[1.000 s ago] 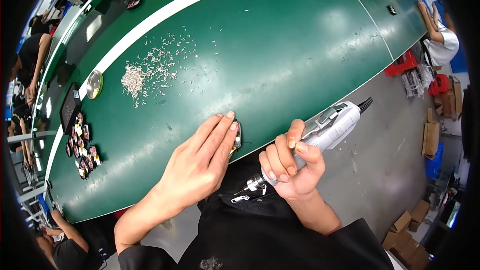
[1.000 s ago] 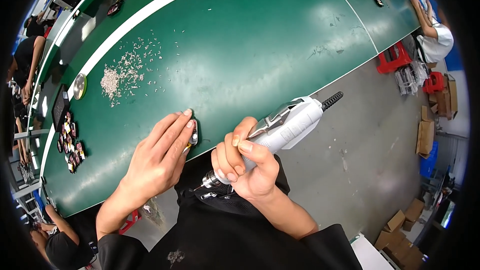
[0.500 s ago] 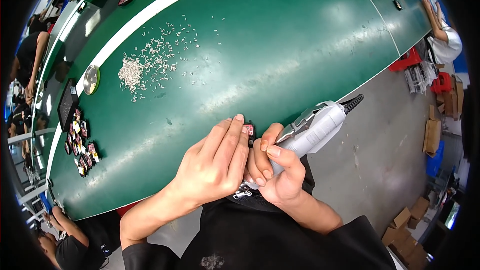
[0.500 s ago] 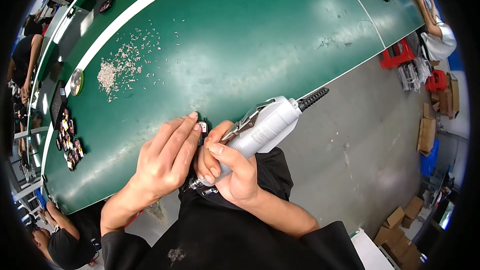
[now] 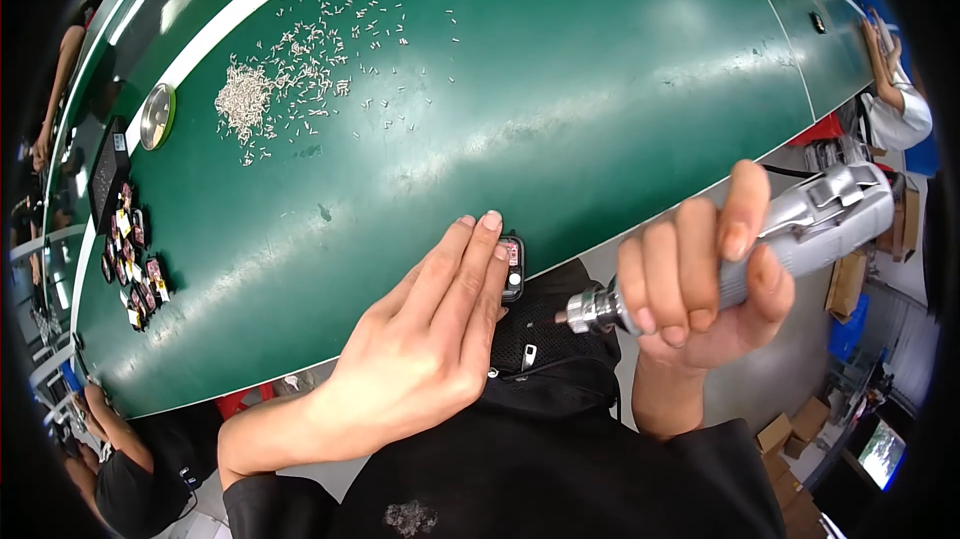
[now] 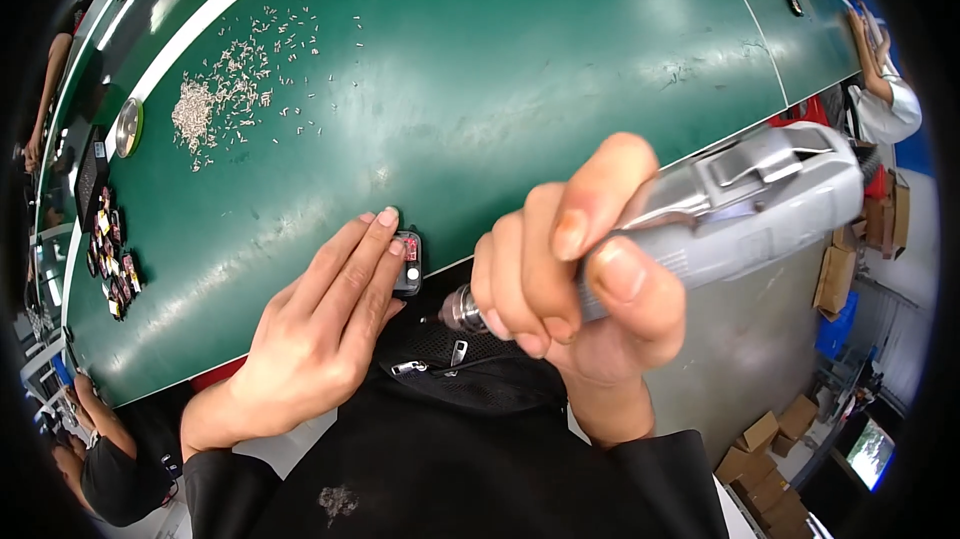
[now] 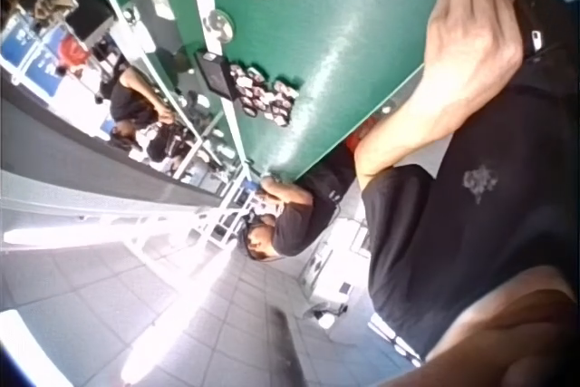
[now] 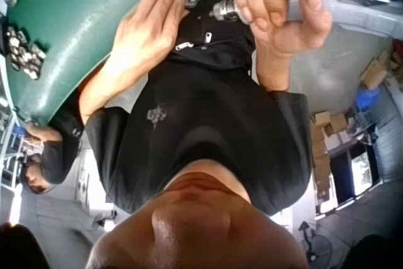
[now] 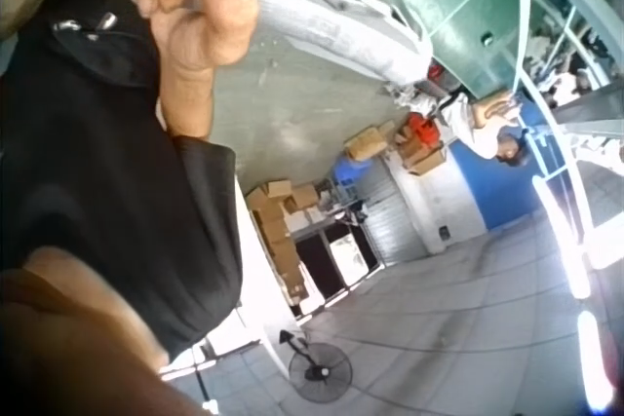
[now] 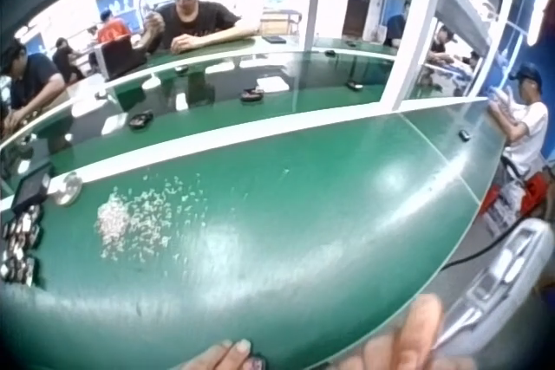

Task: Assemble small electronic components using an electric screwdriver.

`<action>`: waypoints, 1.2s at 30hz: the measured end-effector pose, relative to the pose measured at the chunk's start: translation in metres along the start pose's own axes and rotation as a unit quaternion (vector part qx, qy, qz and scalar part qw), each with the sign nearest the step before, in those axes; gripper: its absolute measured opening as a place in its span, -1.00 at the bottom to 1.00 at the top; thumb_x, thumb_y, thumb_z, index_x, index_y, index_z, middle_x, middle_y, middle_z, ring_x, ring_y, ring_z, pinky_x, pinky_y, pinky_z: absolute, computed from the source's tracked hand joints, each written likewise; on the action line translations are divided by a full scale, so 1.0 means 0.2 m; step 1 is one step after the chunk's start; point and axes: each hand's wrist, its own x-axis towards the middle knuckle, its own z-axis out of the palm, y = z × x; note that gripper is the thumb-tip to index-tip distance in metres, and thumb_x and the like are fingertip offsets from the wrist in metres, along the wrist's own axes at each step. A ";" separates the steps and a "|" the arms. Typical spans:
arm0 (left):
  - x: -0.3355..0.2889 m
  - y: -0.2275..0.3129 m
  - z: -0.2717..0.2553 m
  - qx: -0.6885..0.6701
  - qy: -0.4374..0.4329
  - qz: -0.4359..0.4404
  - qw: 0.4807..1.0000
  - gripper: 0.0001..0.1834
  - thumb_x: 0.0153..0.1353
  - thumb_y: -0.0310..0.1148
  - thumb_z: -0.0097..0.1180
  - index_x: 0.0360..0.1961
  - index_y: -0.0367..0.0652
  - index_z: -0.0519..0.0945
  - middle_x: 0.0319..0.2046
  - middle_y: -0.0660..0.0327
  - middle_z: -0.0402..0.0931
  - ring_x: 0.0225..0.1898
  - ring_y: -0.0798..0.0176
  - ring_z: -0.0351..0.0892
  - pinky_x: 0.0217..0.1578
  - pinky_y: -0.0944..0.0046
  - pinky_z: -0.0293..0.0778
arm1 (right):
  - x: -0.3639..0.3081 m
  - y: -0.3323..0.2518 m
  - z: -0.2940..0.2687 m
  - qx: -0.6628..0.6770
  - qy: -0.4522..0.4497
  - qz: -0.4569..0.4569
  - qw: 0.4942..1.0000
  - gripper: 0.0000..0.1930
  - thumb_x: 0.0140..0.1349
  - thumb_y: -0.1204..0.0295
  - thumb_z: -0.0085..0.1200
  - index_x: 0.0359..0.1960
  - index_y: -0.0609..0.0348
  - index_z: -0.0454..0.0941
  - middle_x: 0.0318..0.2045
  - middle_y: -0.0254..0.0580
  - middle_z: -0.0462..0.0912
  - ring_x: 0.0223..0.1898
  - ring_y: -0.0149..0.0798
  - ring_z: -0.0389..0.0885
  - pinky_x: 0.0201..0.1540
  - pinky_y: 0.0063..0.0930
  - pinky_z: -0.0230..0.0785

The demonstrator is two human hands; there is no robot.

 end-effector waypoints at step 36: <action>-0.07 0.03 0.05 0.046 0.079 0.000 0.996 -0.58 -0.18 -0.54 0.08 -0.21 -0.57 0.54 -0.11 -0.19 0.49 -0.03 -0.09 0.51 -0.05 0.14 0.52 | 0.24 0.13 0.06 -0.123 -0.178 0.033 0.976 -0.84 0.08 0.51 0.16 -0.48 0.27 0.39 -0.71 -0.28 0.42 -0.75 -0.45 0.32 -0.66 -0.56 0.17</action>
